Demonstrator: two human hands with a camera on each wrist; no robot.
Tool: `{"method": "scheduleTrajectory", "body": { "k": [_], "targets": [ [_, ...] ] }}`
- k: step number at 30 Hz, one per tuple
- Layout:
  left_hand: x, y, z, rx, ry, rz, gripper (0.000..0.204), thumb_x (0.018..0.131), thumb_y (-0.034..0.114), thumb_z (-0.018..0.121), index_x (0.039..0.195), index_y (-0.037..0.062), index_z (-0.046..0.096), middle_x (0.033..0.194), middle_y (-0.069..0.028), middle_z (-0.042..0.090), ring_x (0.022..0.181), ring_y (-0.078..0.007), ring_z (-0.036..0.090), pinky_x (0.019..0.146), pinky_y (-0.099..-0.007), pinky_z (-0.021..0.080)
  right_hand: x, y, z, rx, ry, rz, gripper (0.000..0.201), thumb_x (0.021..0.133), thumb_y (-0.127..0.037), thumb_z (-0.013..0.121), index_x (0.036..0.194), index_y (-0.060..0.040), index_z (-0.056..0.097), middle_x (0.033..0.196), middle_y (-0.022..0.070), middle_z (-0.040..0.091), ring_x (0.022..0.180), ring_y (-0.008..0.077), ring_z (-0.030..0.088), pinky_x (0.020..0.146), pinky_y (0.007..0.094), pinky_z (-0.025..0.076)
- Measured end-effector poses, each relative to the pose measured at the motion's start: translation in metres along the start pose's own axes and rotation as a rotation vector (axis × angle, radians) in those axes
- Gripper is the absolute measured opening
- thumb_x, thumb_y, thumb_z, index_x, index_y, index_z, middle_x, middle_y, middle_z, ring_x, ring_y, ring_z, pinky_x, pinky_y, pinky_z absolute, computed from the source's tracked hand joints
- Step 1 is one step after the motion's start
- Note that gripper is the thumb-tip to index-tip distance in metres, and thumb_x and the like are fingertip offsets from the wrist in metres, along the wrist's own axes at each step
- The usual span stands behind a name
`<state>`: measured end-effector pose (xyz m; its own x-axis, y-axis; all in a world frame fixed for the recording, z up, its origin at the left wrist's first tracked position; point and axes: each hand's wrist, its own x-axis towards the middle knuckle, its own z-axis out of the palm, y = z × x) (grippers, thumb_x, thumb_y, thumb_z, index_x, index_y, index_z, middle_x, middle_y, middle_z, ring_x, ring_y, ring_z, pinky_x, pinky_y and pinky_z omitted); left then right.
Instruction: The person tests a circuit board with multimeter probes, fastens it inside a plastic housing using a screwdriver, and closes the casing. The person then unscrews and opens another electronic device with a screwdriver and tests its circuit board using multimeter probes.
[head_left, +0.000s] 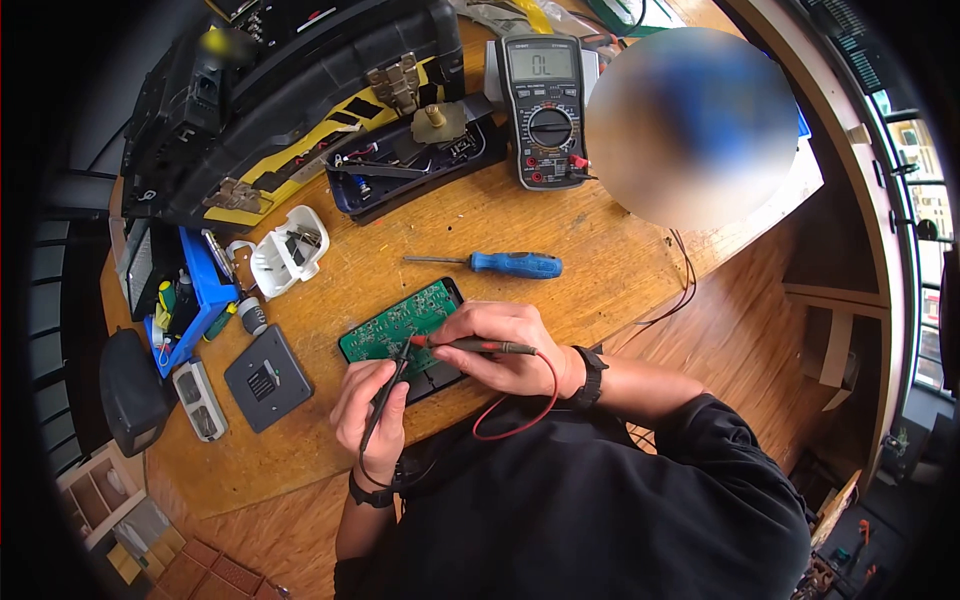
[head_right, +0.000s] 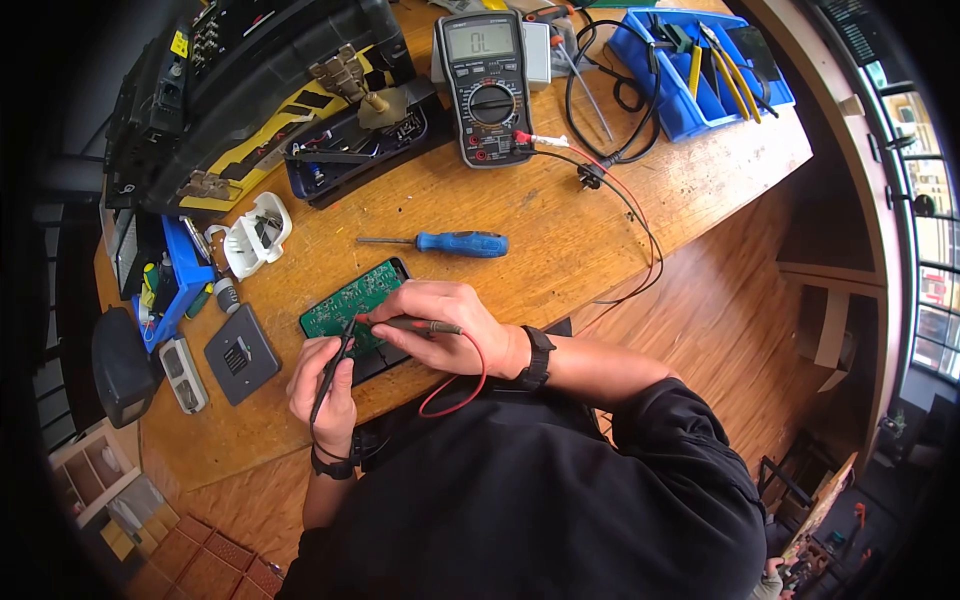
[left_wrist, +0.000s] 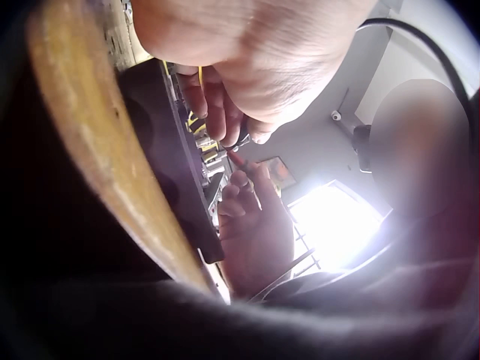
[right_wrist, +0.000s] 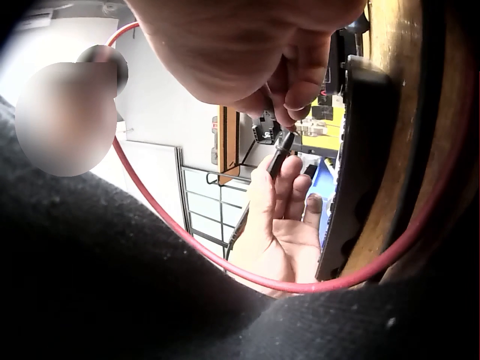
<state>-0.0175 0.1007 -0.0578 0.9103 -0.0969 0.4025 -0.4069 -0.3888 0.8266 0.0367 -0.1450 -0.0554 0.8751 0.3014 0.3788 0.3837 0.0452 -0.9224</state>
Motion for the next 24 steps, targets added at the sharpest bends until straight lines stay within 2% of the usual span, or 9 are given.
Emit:
{"method": "scheduleTrajectory", "body": {
  "k": [4, 7, 12, 22, 24],
  "targets": [
    [0.011, 0.006, 0.002, -0.014, -0.006, 0.071, 0.028, 0.097, 0.002, 0.083, 0.122, -0.0051, 0.072, 0.121, -0.0247, 0.079, 0.106, -0.0390, 0.076, 0.095, -0.0460, 0.061, -0.001, 0.002, 0.000, 0.034, 0.042, -0.049, 0.013, 0.098, -0.004, 0.082, 0.109, 0.0002, 0.076, 0.105, 0.0146, 0.081, 0.093, 0.0316, 0.079, 0.081, 0.0391, 0.062],
    [0.009, 0.006, 0.005, -0.036, -0.024, 0.070, 0.028, 0.099, 0.003, 0.081, 0.124, -0.0047, 0.069, 0.129, -0.0289, 0.077, 0.114, -0.0408, 0.076, 0.101, -0.0486, 0.061, 0.000, 0.001, -0.003, 0.014, 0.008, -0.081, 0.016, 0.096, 0.002, 0.084, 0.110, 0.0028, 0.076, 0.106, 0.0157, 0.081, 0.095, 0.0311, 0.080, 0.082, 0.0385, 0.064],
    [0.010, 0.006, 0.004, 0.015, -0.050, 0.112, 0.026, 0.101, 0.003, 0.079, 0.123, -0.0053, 0.067, 0.131, -0.0314, 0.076, 0.116, -0.0421, 0.077, 0.102, -0.0506, 0.062, -0.001, 0.001, -0.003, -0.004, 0.076, -0.103, 0.017, 0.096, 0.002, 0.084, 0.111, 0.0032, 0.075, 0.105, 0.0161, 0.081, 0.094, 0.0302, 0.080, 0.082, 0.0376, 0.064],
    [0.015, 0.008, 0.007, 0.040, -0.033, 0.129, 0.024, 0.102, 0.000, 0.077, 0.122, -0.0064, 0.067, 0.128, -0.0314, 0.077, 0.114, -0.0428, 0.078, 0.101, -0.0504, 0.063, -0.001, 0.004, -0.003, 0.017, 0.068, -0.164, 0.021, 0.094, 0.005, 0.085, 0.112, 0.0045, 0.075, 0.106, 0.0185, 0.081, 0.094, 0.0318, 0.079, 0.080, 0.0387, 0.063],
    [0.013, 0.009, 0.006, 0.027, -0.048, 0.115, 0.023, 0.103, 0.000, 0.075, 0.125, -0.0060, 0.067, 0.129, -0.0327, 0.076, 0.119, -0.0424, 0.076, 0.105, -0.0508, 0.060, -0.003, 0.003, -0.001, 0.053, 0.087, -0.119, 0.017, 0.095, 0.002, 0.084, 0.110, 0.0016, 0.076, 0.107, 0.0160, 0.080, 0.096, 0.0325, 0.078, 0.085, 0.0406, 0.061]
  ]
}}
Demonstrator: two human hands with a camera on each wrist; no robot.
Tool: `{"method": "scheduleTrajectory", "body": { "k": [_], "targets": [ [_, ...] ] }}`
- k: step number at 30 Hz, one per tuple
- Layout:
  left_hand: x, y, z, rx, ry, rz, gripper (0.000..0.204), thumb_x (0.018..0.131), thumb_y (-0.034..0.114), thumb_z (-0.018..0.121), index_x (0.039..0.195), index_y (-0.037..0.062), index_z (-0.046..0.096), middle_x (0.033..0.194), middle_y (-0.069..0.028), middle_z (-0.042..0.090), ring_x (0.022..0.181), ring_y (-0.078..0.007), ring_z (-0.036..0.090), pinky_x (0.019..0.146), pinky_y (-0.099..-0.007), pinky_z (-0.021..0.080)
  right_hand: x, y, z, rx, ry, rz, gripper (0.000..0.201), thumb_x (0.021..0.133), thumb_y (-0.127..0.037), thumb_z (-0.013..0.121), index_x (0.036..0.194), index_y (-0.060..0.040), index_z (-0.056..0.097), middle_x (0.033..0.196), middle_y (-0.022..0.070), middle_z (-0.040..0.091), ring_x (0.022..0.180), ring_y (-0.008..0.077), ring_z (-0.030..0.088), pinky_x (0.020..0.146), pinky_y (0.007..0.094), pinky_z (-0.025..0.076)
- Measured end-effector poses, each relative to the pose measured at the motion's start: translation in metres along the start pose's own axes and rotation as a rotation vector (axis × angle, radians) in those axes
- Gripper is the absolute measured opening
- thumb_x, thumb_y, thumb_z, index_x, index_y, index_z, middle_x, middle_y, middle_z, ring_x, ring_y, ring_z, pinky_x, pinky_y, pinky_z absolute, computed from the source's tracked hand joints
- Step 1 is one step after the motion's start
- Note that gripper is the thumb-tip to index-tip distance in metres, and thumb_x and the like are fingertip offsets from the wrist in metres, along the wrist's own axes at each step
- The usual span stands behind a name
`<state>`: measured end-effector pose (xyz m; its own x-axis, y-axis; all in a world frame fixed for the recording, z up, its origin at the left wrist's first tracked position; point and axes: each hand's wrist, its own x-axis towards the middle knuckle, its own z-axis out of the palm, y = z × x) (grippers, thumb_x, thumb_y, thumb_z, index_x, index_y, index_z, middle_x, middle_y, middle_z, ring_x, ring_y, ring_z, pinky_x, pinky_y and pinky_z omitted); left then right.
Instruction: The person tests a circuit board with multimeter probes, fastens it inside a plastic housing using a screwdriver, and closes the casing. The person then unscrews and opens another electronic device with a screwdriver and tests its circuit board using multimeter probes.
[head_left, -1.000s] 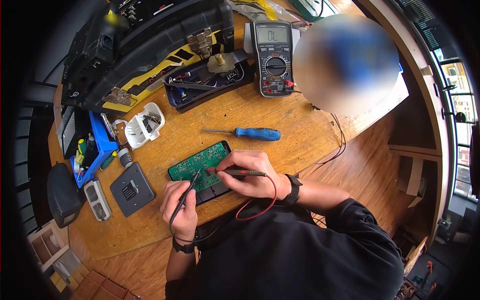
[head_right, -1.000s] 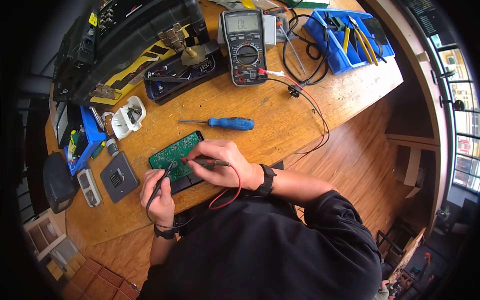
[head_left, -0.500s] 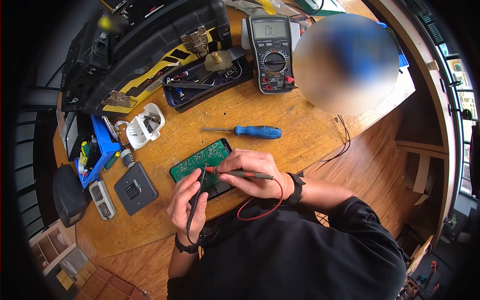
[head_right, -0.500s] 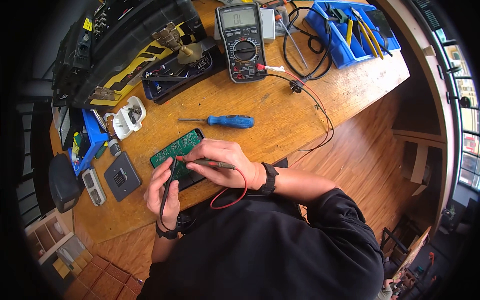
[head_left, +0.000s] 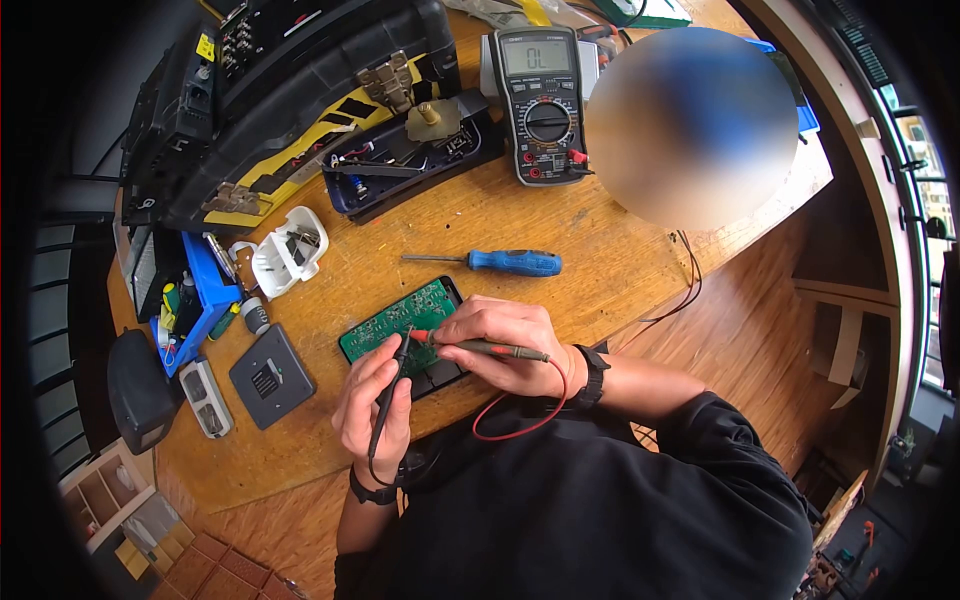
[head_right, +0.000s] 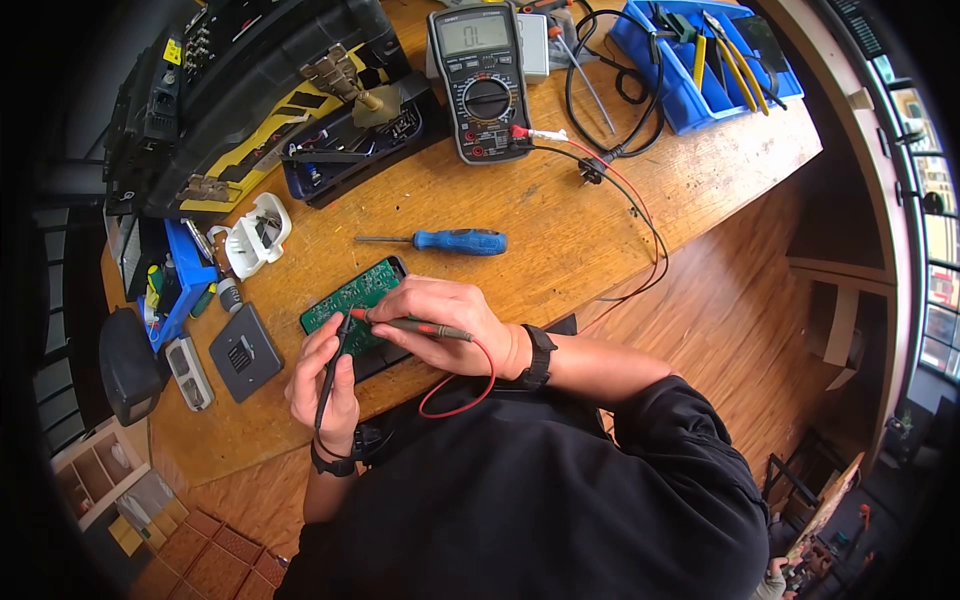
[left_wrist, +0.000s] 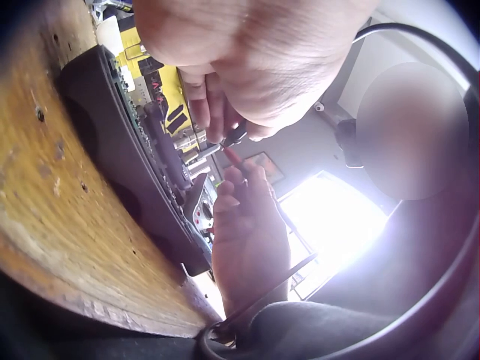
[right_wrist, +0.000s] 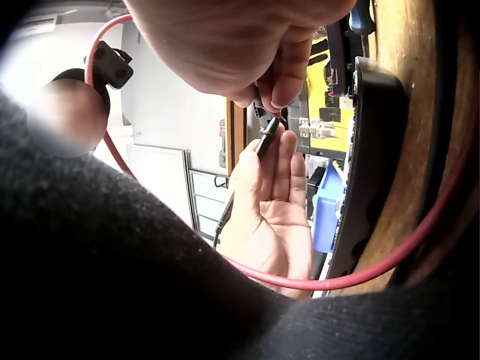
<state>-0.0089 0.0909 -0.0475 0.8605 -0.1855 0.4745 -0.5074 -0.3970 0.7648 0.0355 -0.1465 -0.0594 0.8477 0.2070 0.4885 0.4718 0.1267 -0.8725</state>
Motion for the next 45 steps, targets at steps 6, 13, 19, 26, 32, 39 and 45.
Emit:
{"method": "scheduleTrajectory", "body": {
  "k": [6, 13, 19, 26, 32, 39, 45],
  "targets": [
    [-0.001, 0.001, -0.002, -0.002, -0.015, -0.017, 0.023, 0.105, 0.000, 0.073, 0.127, -0.0059, 0.067, 0.132, -0.0340, 0.075, 0.125, -0.0422, 0.075, 0.109, -0.0507, 0.059, 0.001, 0.000, -0.002, -0.021, -0.015, -0.030, 0.018, 0.094, 0.003, 0.084, 0.110, 0.0021, 0.076, 0.107, 0.0162, 0.080, 0.095, 0.0319, 0.078, 0.083, 0.0393, 0.062],
    [0.007, 0.010, 0.001, -0.004, -0.014, -0.014, 0.020, 0.102, -0.004, 0.073, 0.121, -0.0066, 0.071, 0.127, -0.0322, 0.077, 0.119, -0.0414, 0.077, 0.106, -0.0500, 0.060, 0.000, 0.000, -0.004, 0.001, 0.037, -0.053, 0.019, 0.094, 0.005, 0.085, 0.111, 0.0034, 0.076, 0.106, 0.0169, 0.079, 0.096, 0.0324, 0.079, 0.082, 0.0393, 0.063],
    [0.005, 0.012, 0.003, 0.059, -0.019, -0.013, 0.020, 0.097, -0.005, 0.079, 0.116, -0.0078, 0.074, 0.125, -0.0290, 0.079, 0.114, -0.0383, 0.079, 0.101, -0.0454, 0.063, 0.002, 0.005, -0.006, -0.041, 0.133, -0.069, 0.017, 0.093, 0.007, 0.084, 0.109, 0.0042, 0.077, 0.103, 0.0160, 0.079, 0.093, 0.0290, 0.079, 0.080, 0.0373, 0.063],
    [0.005, 0.013, -0.001, -0.049, 0.070, -0.151, 0.022, 0.101, -0.005, 0.074, 0.122, -0.0095, 0.074, 0.127, -0.0278, 0.077, 0.106, -0.0357, 0.080, 0.093, -0.0430, 0.068, 0.008, 0.000, -0.003, -0.019, -0.031, 0.056, 0.013, 0.095, 0.007, 0.082, 0.105, 0.0035, 0.075, 0.099, 0.0158, 0.081, 0.088, 0.0272, 0.080, 0.080, 0.0374, 0.064],
    [0.003, 0.016, -0.001, -0.120, 0.137, -0.150, 0.019, 0.106, 0.000, 0.070, 0.121, -0.0107, 0.073, 0.127, -0.0303, 0.075, 0.104, -0.0369, 0.080, 0.090, -0.0457, 0.070, 0.000, 0.002, -0.004, -0.012, -0.036, 0.040, 0.013, 0.093, -0.004, 0.085, 0.102, -0.0014, 0.076, 0.095, 0.0138, 0.076, 0.084, 0.0317, 0.074, 0.073, 0.0395, 0.057],
    [0.006, 0.019, 0.000, -0.014, 0.068, -0.029, 0.019, 0.106, 0.006, 0.073, 0.117, -0.0093, 0.073, 0.121, -0.0282, 0.077, 0.110, -0.0339, 0.076, 0.095, -0.0429, 0.066, 0.026, -0.029, -0.079, -0.653, 0.305, -0.320, 0.035, 0.085, 0.019, 0.059, 0.114, 0.0050, 0.072, 0.096, 0.0157, 0.067, 0.083, 0.0308, 0.068, 0.074, 0.0377, 0.056],
    [0.013, 0.022, 0.001, 0.021, 0.037, -0.037, 0.019, 0.105, 0.005, 0.073, 0.119, -0.0085, 0.073, 0.122, -0.0267, 0.077, 0.111, -0.0325, 0.076, 0.096, -0.0407, 0.064, 0.048, -0.026, -0.162, -1.127, 0.258, 0.045, 0.033, 0.090, 0.000, 0.078, 0.123, -0.0064, 0.079, 0.101, 0.0145, 0.069, 0.084, 0.0367, 0.070, 0.073, 0.0417, 0.056]
  ]
}}
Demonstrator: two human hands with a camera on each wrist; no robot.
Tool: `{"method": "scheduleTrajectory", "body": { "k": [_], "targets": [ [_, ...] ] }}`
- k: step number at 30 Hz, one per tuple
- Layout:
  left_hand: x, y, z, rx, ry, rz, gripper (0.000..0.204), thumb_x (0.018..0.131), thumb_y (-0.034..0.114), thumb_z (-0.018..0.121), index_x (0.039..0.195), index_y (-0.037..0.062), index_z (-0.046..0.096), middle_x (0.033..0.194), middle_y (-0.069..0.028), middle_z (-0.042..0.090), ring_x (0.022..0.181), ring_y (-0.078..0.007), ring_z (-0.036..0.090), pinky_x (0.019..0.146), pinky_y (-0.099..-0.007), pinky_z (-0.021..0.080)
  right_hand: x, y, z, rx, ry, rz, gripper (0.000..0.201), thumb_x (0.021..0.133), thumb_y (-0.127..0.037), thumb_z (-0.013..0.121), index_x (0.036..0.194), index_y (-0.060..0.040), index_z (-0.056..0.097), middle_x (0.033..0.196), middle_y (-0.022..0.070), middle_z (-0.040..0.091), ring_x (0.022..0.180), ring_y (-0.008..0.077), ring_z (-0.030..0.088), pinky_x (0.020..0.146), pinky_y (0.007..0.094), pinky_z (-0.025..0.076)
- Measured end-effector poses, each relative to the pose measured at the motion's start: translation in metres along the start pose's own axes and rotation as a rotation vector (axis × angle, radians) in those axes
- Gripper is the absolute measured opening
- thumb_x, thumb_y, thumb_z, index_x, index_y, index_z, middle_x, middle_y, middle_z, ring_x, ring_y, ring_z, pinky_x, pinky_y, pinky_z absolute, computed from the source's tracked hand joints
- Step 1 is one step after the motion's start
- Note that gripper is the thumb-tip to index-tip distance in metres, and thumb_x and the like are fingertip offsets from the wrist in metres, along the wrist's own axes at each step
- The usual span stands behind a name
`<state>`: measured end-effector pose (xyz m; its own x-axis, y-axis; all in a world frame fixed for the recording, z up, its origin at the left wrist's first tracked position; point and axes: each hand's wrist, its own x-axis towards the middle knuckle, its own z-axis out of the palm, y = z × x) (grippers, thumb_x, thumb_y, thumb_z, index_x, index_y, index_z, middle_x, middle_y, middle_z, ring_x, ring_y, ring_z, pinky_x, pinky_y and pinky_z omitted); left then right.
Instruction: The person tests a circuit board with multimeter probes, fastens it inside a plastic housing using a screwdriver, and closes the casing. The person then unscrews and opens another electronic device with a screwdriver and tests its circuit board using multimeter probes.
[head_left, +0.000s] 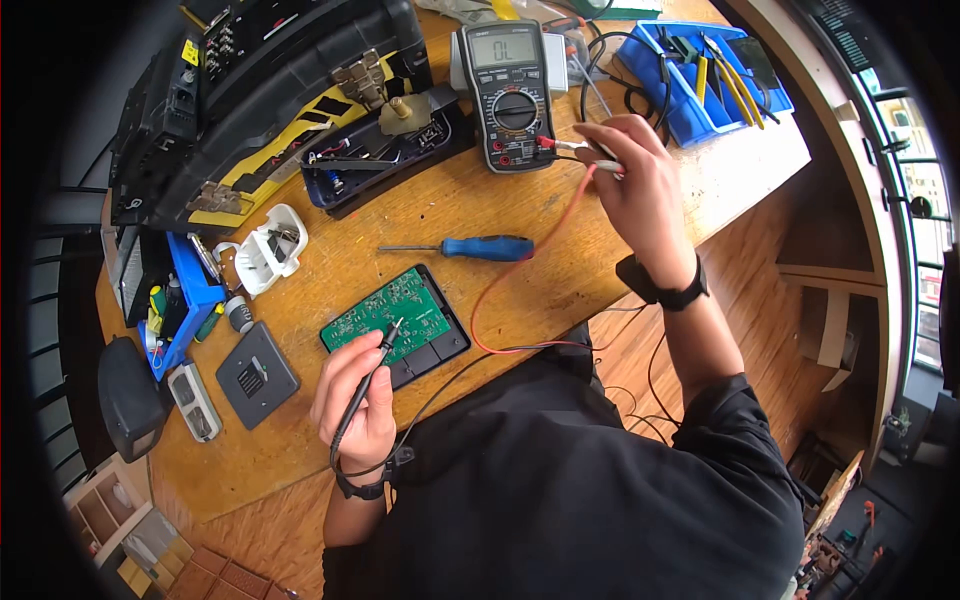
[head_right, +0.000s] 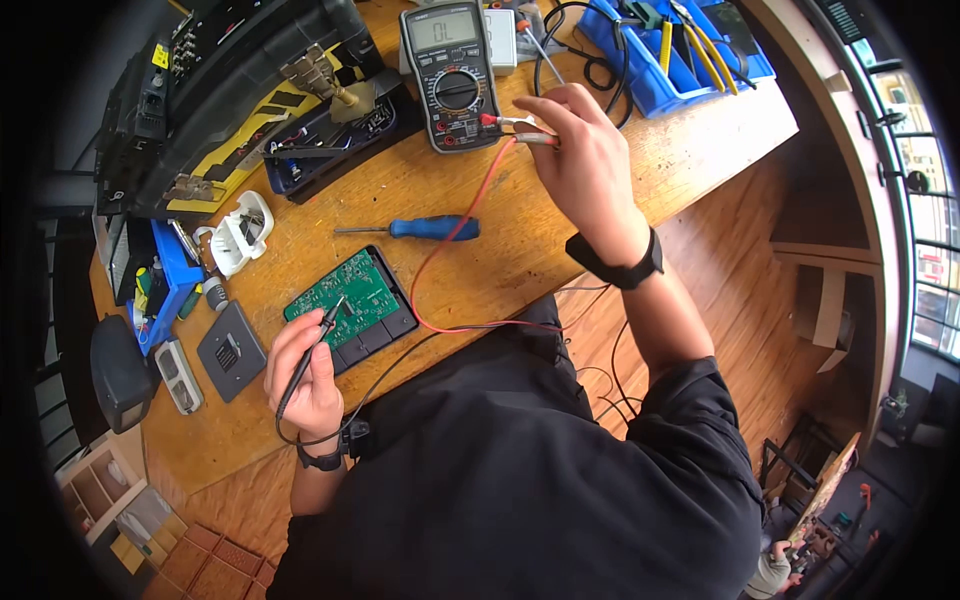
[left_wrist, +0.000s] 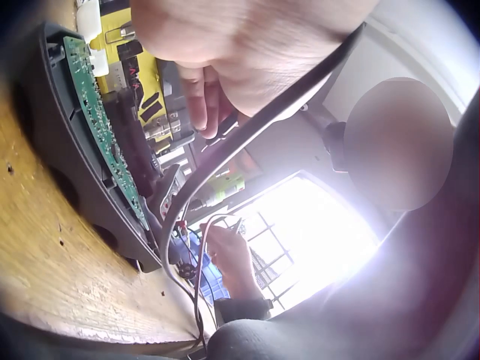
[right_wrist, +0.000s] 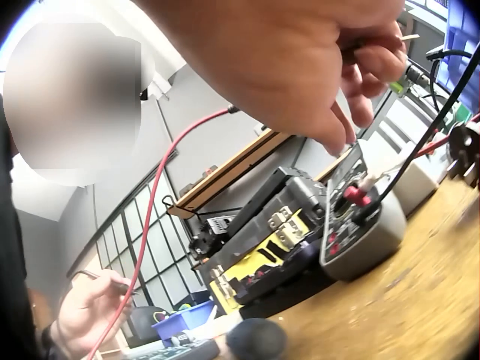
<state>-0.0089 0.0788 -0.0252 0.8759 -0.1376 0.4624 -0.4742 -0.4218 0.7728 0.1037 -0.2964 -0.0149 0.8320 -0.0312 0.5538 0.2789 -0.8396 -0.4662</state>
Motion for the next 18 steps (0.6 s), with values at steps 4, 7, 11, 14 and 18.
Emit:
{"method": "scheduleTrajectory", "body": {
  "k": [4, 7, 11, 14, 18],
  "targets": [
    [-0.002, 0.003, 0.002, -0.011, 0.012, 0.006, 0.018, 0.105, 0.004, 0.073, 0.119, -0.0086, 0.073, 0.122, -0.0266, 0.077, 0.111, -0.0327, 0.077, 0.096, -0.0400, 0.064, 0.009, 0.023, 0.005, 0.035, -0.235, 0.010, 0.029, 0.092, -0.005, 0.080, 0.120, -0.0067, 0.081, 0.106, 0.0153, 0.076, 0.095, 0.0381, 0.074, 0.083, 0.0435, 0.059],
    [-0.006, 0.005, 0.003, 0.006, 0.002, 0.000, 0.017, 0.104, 0.001, 0.073, 0.118, -0.0088, 0.074, 0.122, -0.0265, 0.078, 0.110, -0.0324, 0.077, 0.095, -0.0394, 0.064, 0.012, 0.025, 0.010, 0.031, -0.334, 0.078, 0.027, 0.091, -0.003, 0.080, 0.118, -0.0060, 0.082, 0.100, 0.0171, 0.079, 0.095, 0.0382, 0.075, 0.086, 0.0435, 0.060],
    [-0.007, 0.008, 0.004, 0.007, 0.000, 0.009, 0.016, 0.103, -0.001, 0.074, 0.117, -0.0089, 0.074, 0.122, -0.0257, 0.078, 0.110, -0.0319, 0.077, 0.095, -0.0391, 0.064, 0.020, 0.025, 0.009, 0.163, -0.359, 0.290, 0.025, 0.092, -0.002, 0.080, 0.116, -0.0047, 0.082, 0.097, 0.0149, 0.079, 0.085, 0.0336, 0.074, 0.077, 0.0410, 0.058],
    [-0.007, 0.009, 0.003, 0.006, -0.005, 0.009, 0.016, 0.103, -0.001, 0.074, 0.117, -0.0088, 0.074, 0.122, -0.0253, 0.078, 0.110, -0.0318, 0.077, 0.095, -0.0388, 0.064, 0.018, 0.033, 0.010, 0.090, -0.367, 0.170, 0.025, 0.090, 0.003, 0.078, 0.113, -0.0038, 0.081, 0.095, 0.0142, 0.079, 0.086, 0.0339, 0.073, 0.078, 0.0410, 0.058],
    [-0.007, 0.008, 0.004, 0.012, -0.014, 0.024, 0.016, 0.103, -0.001, 0.074, 0.117, -0.0086, 0.074, 0.122, -0.0253, 0.078, 0.111, -0.0319, 0.077, 0.095, -0.0384, 0.064, 0.013, 0.038, 0.017, 0.058, -0.243, -0.136, 0.026, 0.085, 0.010, 0.073, 0.107, -0.0020, 0.078, 0.094, 0.0126, 0.078, 0.094, 0.0345, 0.071, 0.082, 0.0424, 0.057]
  ]
}}
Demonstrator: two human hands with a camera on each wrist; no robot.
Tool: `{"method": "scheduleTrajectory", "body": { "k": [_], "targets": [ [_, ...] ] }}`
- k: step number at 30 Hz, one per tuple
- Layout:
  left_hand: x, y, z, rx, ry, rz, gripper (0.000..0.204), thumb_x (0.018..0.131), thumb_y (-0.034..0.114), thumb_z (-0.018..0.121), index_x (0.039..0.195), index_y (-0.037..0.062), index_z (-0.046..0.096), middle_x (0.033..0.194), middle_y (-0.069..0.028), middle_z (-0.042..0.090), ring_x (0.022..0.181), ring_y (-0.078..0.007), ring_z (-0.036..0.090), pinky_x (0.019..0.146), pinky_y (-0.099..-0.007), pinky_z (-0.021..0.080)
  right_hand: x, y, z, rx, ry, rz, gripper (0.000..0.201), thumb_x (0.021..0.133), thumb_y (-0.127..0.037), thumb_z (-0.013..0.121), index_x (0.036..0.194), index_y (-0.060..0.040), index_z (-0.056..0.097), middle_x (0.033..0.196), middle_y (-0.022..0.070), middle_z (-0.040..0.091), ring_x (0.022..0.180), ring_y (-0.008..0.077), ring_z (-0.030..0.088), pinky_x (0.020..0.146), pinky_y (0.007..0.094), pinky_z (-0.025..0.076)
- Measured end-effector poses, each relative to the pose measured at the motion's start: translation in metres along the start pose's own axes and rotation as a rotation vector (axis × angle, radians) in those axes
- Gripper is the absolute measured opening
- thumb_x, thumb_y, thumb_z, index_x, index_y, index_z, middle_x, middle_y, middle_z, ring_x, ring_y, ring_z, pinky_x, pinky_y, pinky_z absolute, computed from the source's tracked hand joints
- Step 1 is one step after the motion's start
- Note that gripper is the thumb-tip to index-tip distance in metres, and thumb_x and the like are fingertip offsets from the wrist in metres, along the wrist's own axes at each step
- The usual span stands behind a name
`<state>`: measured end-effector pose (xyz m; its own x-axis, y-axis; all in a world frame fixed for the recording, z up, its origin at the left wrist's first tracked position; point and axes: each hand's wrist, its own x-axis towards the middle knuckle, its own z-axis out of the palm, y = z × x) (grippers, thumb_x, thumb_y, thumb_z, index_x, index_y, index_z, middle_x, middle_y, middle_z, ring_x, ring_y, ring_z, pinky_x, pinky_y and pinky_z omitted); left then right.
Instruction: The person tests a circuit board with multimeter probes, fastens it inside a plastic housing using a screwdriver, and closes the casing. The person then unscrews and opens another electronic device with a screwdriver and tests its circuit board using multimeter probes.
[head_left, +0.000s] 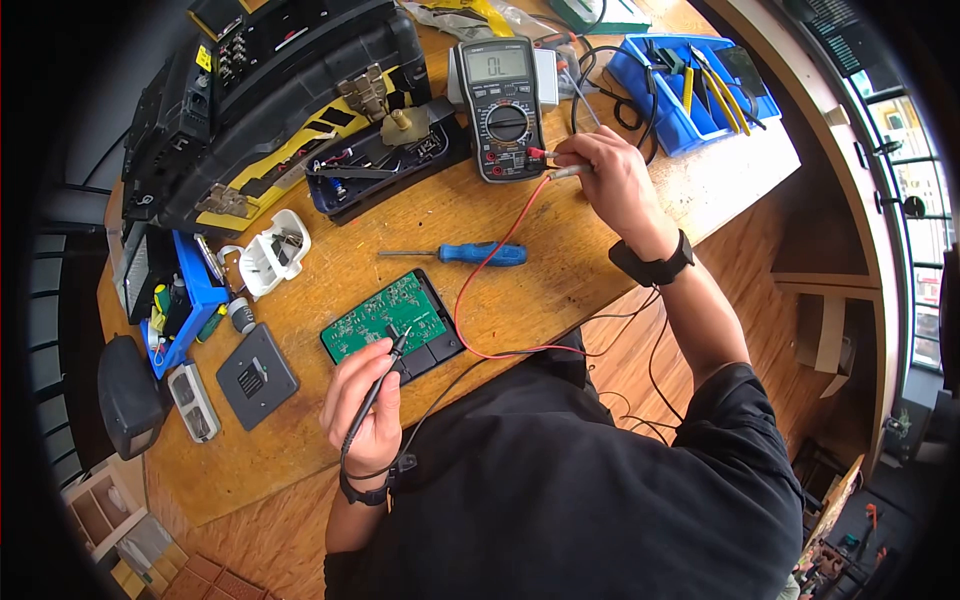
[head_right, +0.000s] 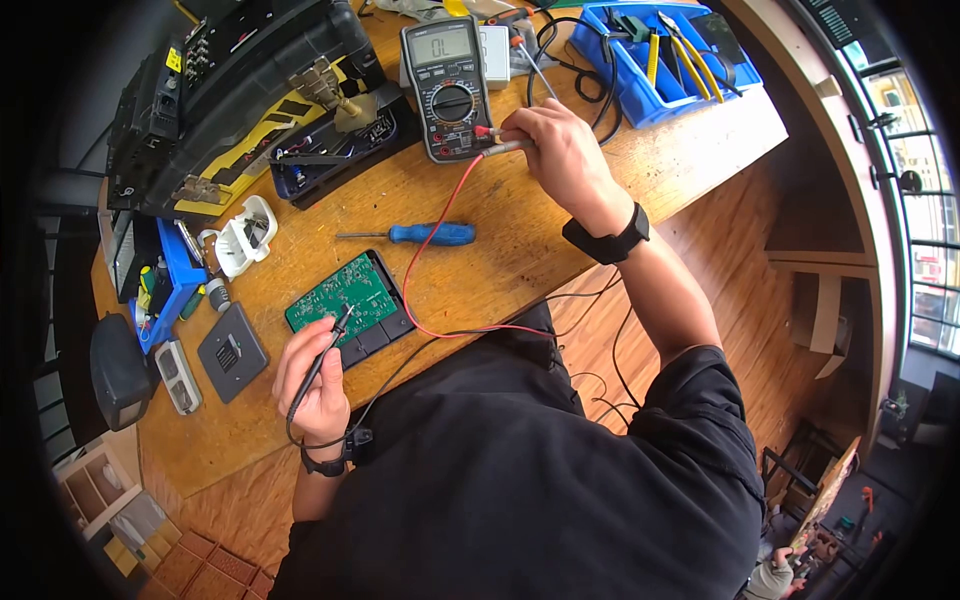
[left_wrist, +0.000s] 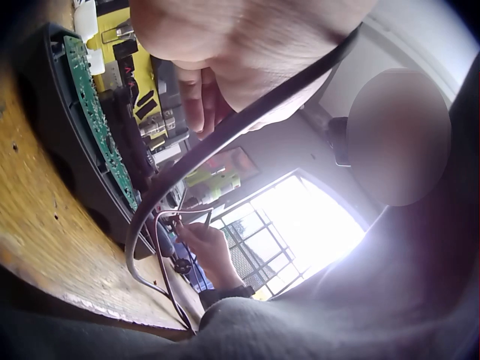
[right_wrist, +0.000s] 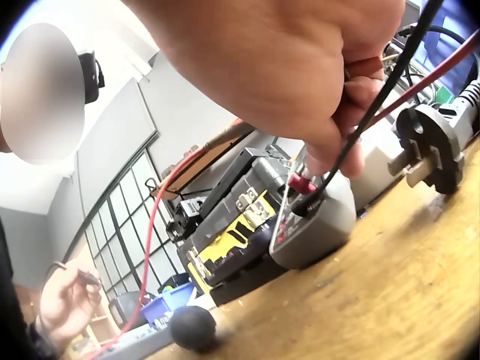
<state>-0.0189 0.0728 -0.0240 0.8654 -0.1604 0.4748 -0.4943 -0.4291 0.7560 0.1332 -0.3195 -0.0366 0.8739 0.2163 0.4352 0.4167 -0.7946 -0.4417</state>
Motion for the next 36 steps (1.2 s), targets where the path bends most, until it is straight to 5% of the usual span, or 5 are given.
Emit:
{"method": "scheduleTrajectory", "body": {
  "k": [25, 28, 31, 33, 36],
  "targets": [
    [0.000, 0.001, -0.001, -0.014, -0.001, -0.015, 0.016, 0.103, -0.004, 0.073, 0.118, -0.0088, 0.073, 0.123, -0.0251, 0.078, 0.113, -0.0325, 0.077, 0.096, -0.0398, 0.064, 0.005, -0.008, 0.002, -0.082, -0.081, -0.023, 0.025, 0.082, 0.011, 0.075, 0.104, -0.0017, 0.079, 0.107, 0.0110, 0.075, 0.106, 0.0359, 0.070, 0.092, 0.0440, 0.057],
    [-0.001, 0.002, 0.000, -0.018, 0.007, -0.019, 0.016, 0.102, -0.004, 0.073, 0.118, -0.0088, 0.073, 0.123, -0.0251, 0.078, 0.112, -0.0321, 0.077, 0.096, -0.0397, 0.064, 0.004, -0.010, 0.000, -0.086, -0.093, -0.045, 0.013, 0.091, -0.002, 0.079, 0.103, 0.0001, 0.077, 0.106, 0.0123, 0.072, 0.108, 0.0373, 0.067, 0.093, 0.0448, 0.057],
    [0.000, 0.002, 0.000, -0.021, 0.012, -0.025, 0.016, 0.102, -0.003, 0.074, 0.117, -0.0085, 0.074, 0.122, -0.0250, 0.078, 0.111, -0.0325, 0.077, 0.095, -0.0398, 0.065, -0.003, -0.017, -0.003, -0.149, 0.004, -0.091, 0.031, 0.092, -0.004, 0.081, 0.122, -0.0004, 0.077, 0.118, 0.0169, 0.069, 0.109, 0.0362, 0.068, 0.097, 0.0447, 0.058],
    [0.002, 0.002, 0.000, 0.004, 0.013, 0.005, 0.016, 0.102, -0.003, 0.075, 0.116, -0.0081, 0.074, 0.120, -0.0249, 0.078, 0.110, -0.0329, 0.078, 0.095, -0.0399, 0.065, -0.006, -0.034, -0.008, 0.017, 0.045, 0.177, 0.052, 0.093, -0.006, 0.083, 0.143, -0.0023, 0.070, 0.130, 0.0226, 0.062, 0.109, 0.0356, 0.068, 0.100, 0.0458, 0.058],
    [0.006, 0.003, 0.000, 0.046, 0.014, 0.048, 0.016, 0.101, -0.001, 0.077, 0.116, -0.0073, 0.075, 0.120, -0.0247, 0.079, 0.110, -0.0330, 0.078, 0.093, -0.0392, 0.066, -0.014, -0.046, -0.022, -0.167, 0.227, -0.067, 0.048, 0.104, -0.020, 0.075, 0.148, -0.0033, 0.066, 0.127, 0.0232, 0.058, 0.101, 0.0372, 0.067, 0.093, 0.0497, 0.056]
  ]
}}
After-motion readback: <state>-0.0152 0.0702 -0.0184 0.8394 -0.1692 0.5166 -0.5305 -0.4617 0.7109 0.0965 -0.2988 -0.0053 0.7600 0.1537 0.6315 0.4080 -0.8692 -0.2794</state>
